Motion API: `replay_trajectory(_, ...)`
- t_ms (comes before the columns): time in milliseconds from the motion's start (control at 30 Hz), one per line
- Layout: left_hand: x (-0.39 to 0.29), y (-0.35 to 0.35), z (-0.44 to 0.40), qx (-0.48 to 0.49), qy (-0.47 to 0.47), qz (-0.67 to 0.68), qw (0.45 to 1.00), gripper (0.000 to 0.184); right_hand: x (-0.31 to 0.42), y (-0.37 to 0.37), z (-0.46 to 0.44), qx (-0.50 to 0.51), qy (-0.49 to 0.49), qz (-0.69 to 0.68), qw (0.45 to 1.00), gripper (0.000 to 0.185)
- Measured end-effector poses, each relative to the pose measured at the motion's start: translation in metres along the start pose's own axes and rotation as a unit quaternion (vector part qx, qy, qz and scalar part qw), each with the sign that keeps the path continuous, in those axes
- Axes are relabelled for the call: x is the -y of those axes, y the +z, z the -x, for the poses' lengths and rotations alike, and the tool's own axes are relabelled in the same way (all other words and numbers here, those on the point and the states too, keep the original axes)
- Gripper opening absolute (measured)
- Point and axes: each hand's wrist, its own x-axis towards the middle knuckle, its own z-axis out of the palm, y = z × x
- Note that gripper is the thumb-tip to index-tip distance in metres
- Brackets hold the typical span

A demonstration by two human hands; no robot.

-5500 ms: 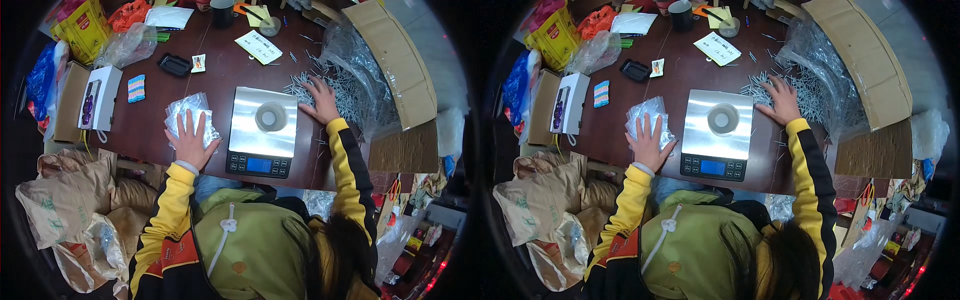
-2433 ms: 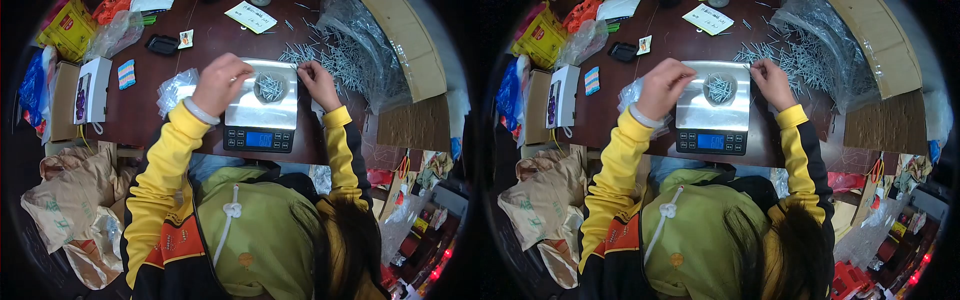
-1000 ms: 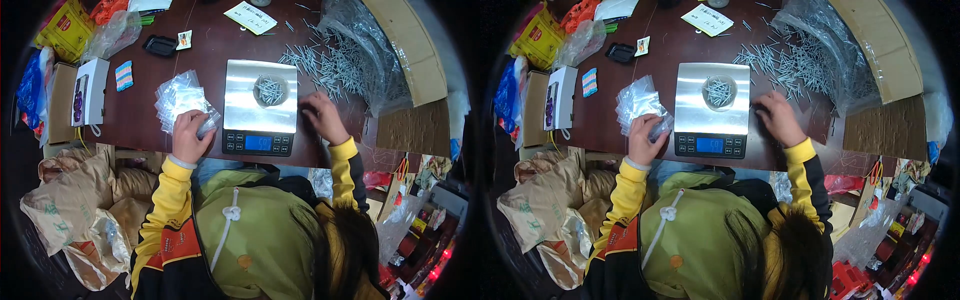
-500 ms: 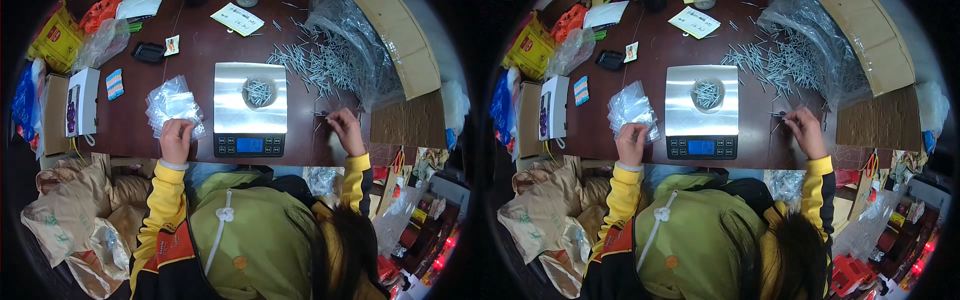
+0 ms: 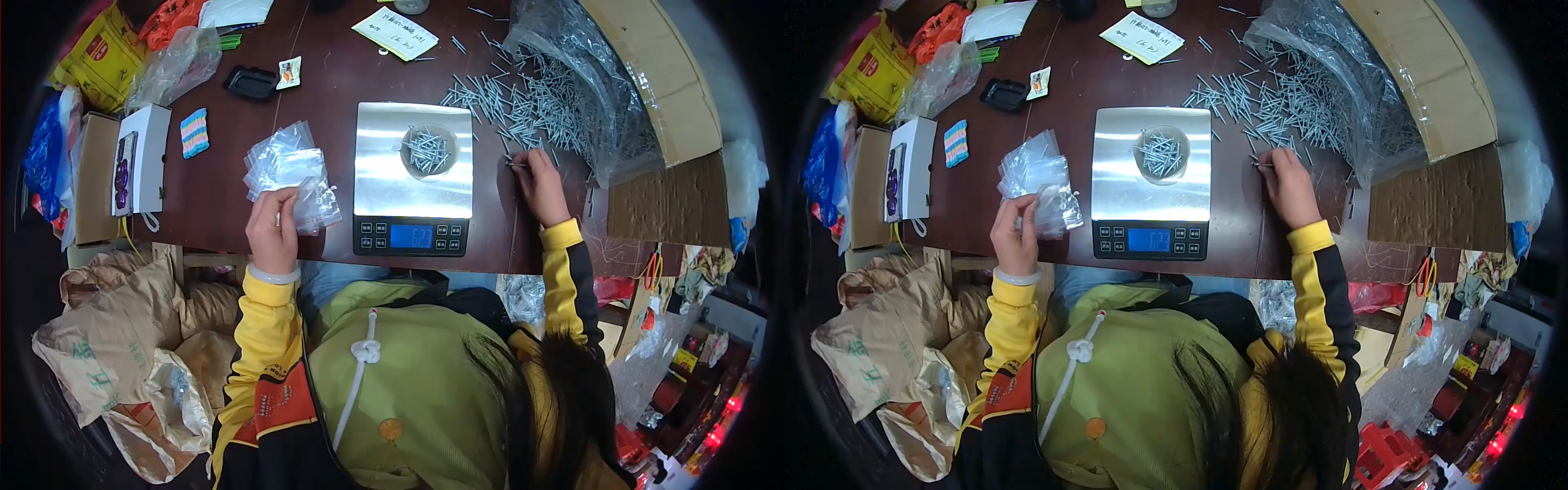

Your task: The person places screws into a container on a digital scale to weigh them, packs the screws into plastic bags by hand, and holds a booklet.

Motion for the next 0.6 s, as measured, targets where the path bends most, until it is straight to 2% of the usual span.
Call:
replay_trajectory(100, -0.002, -0.011, 0.0, 0.003, -0.034, 0.026, 0.999, 0.006, 0.001, -0.004, -0.011, -0.02, 0.03, -0.01, 0.999, 0.013)
replay_trajectory(200, -0.008, -0.018, 0.004, 0.037, -0.082, 0.023, 0.996, 0.005, 0.001, -0.007, -0.017, -0.085, -0.014, 0.01, 0.996, 0.016)
replay_trajectory(300, -0.032, -0.015, -0.002, 0.065, -0.007, 0.086, 0.994, 0.002, 0.023, -0.012, -0.019, -0.116, -0.034, -0.017, 0.993, 0.026)
replay_trajectory(333, -0.041, -0.014, -0.003, 0.11, 0.007, 0.103, 0.989, 0.005, 0.043, -0.017, -0.019, -0.122, -0.042, -0.038, 0.991, 0.028)
replay_trajectory(367, -0.051, -0.013, -0.004, 0.154, 0.021, 0.118, 0.981, 0.008, 0.065, -0.023, -0.016, -0.066, -0.02, -0.093, 0.993, 0.032)
replay_trajectory(400, -0.061, -0.01, -0.004, 0.199, 0.035, 0.133, 0.97, 0.012, 0.084, -0.023, -0.012, 0.005, -0.003, -0.214, 0.977, 0.033)
replay_trajectory(433, -0.069, -0.006, -0.005, 0.232, 0.066, 0.168, 0.956, 0.015, 0.105, -0.027, -0.007, 0.087, -0.002, -0.272, 0.958, 0.034)
replay_trajectory(467, -0.077, 0.0, -0.004, 0.264, 0.098, 0.203, 0.938, 0.019, 0.124, -0.023, -0.006, 0.124, -0.066, -0.343, 0.929, 0.034)
replay_trajectory(500, -0.085, 0.007, -0.001, 0.259, 0.099, 0.243, 0.93, 0.019, 0.138, -0.024, -0.007, 0.168, -0.12, -0.341, 0.917, 0.032)
replay_trajectory(533, -0.093, 0.013, 0.002, 0.254, 0.1, 0.282, 0.92, 0.019, 0.147, -0.021, -0.008, 0.227, -0.126, -0.39, 0.883, 0.022)
replay_trajectory(600, -0.094, 0.015, 0.003, 0.26, 0.13, 0.321, 0.901, 0.018, 0.15, -0.013, -0.002, 0.254, -0.147, -0.415, 0.861, 0.013)
